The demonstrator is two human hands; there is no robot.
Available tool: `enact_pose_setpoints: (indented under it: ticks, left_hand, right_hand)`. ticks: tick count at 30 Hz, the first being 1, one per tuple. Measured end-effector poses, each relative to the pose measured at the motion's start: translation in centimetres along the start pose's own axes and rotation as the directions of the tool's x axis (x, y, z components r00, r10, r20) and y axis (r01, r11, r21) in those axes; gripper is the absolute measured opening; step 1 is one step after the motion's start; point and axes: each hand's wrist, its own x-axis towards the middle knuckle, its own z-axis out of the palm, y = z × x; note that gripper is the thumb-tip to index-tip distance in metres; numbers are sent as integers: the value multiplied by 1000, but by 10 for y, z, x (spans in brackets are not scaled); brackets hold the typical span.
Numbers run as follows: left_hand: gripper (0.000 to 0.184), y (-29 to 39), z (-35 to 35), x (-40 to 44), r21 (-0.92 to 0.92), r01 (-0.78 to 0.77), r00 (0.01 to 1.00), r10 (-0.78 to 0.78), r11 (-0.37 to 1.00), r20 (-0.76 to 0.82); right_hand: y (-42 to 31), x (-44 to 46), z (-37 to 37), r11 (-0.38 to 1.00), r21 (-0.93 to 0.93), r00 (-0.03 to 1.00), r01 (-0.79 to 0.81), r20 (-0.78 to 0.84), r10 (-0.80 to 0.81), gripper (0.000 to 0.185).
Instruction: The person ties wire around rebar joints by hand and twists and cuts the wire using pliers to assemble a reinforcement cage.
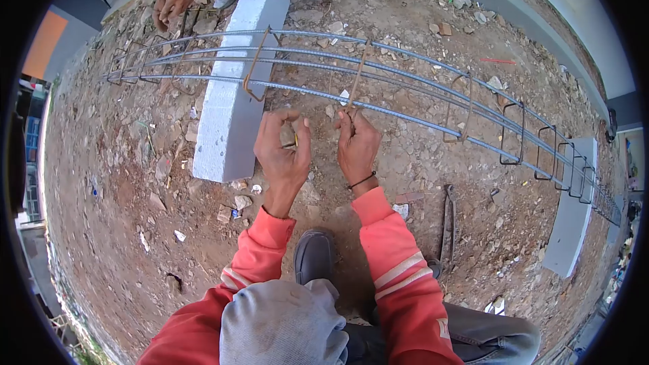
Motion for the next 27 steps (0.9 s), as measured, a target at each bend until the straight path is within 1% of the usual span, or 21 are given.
enact_pose_setpoints:
  ticks: [1, 2, 3, 4, 5, 6, 8, 9, 11, 12, 14, 15, 17, 18, 19, 20, 21, 23, 24, 26, 27]
  left_hand:
    - [24, 15, 2, 14, 45, -194, 978, 190, 980, 87]
    - [27, 20, 6, 25, 71, -387, 912, 370, 919, 176]
    - [27, 17, 12, 34, 69, -391, 910, 374, 918, 179]
    - [28, 13, 18, 43, 23, -453, 850, 424, 891, 312]
    - [29, 10, 23, 48, -32, -507, 769, 469, 861, 434]
    - [29, 9, 26, 50, -35, -513, 766, 476, 857, 432]
    - [27, 10, 32, 54, -24, -417, 786, 374, 909, 493]
    - [27, 11, 32, 54, -28, -417, 783, 375, 908, 496]
    - [21, 15, 30, 55, -14, -293, 796, 253, 956, 549]
    - [21, 18, 29, 57, -14, -292, 796, 251, 956, 551]
    - [16, 23, 28, 63, -1, -223, 776, 179, 975, 605]
    - [16, 20, 30, 65, -1, -221, 776, 177, 975, 605]
    - [15, 16, 35, 68, -60, -166, 785, 169, 984, 596]
    - [15, 17, 36, 68, -64, -167, 782, 172, 984, 599]
    - [16, 17, 36, 68, -44, -162, 781, 155, 986, 605]
    - [16, 18, 35, 69, -21, -156, 781, 136, 988, 609]
    - [16, 19, 34, 70, -19, -155, 779, 135, 988, 612]
    - [23, 22, 34, 73, 73, -195, 744, 99, 978, 661]
    - [23, 21, 34, 72, 72, -195, 742, 99, 978, 663]
    - [38, 19, 36, 71, 42, -166, 804, 110, 985, 584]
    - [38, 16, 38, 72, 39, -169, 803, 115, 985, 584]
  right_hand:
    - [1, 0, 0, 998, 2, 998, 55, -9, -55, 15]
    - [2, 1, -1, 993, 5, 993, 114, -20, -114, 15]
    - [8, 2, 0, 994, 5, 993, 113, -26, -113, 15]
    - [16, 2, 1, 987, 16, 986, 162, -40, -162, 15]
    - [16, 3, 1, 977, 25, 976, 213, -56, -212, 15]
    - [15, 4, 1, 976, 25, 974, 218, -63, -216, 15]
    - [10, 3, 1, 994, 15, 994, 106, -42, -105, 14]
    - [6, 3, -3, 995, 13, 994, 103, -46, -102, 14]
    - [-5, 1, -11, 988, -142, 995, -58, 67, 68, 15]
    - [-12, -6, -17, 988, -143, 995, -61, 67, 71, 15]
    - [-20, -31, -29, 992, -116, 999, -50, -21, 47, 17]
    - [-20, -45, -32, 993, -108, 998, -45, -50, 39, 18]
    - [-9, -68, -32, 993, -113, 997, 23, -72, -31, 19]
    - [-7, -69, -32, 993, -115, 997, 20, -77, -29, 19]
    - [-5, -71, -32, 963, -267, 997, -36, 56, 53, 19]
    - [-9, -70, -32, 907, -416, 972, -67, 177, 153, 19]
    - [-14, -66, -32, 907, -415, 972, -71, 177, 157, 19]
    - [-27, -46, -32, 921, -387, 984, -32, 148, 96, 18]
    - [-34, -36, -35, 921, -388, 984, -35, 146, 99, 18]
    - [-46, -18, -40, 856, -516, 983, -13, 149, 105, 19]
    - [-49, -12, -42, 856, -516, 984, -14, 145, 103, 19]
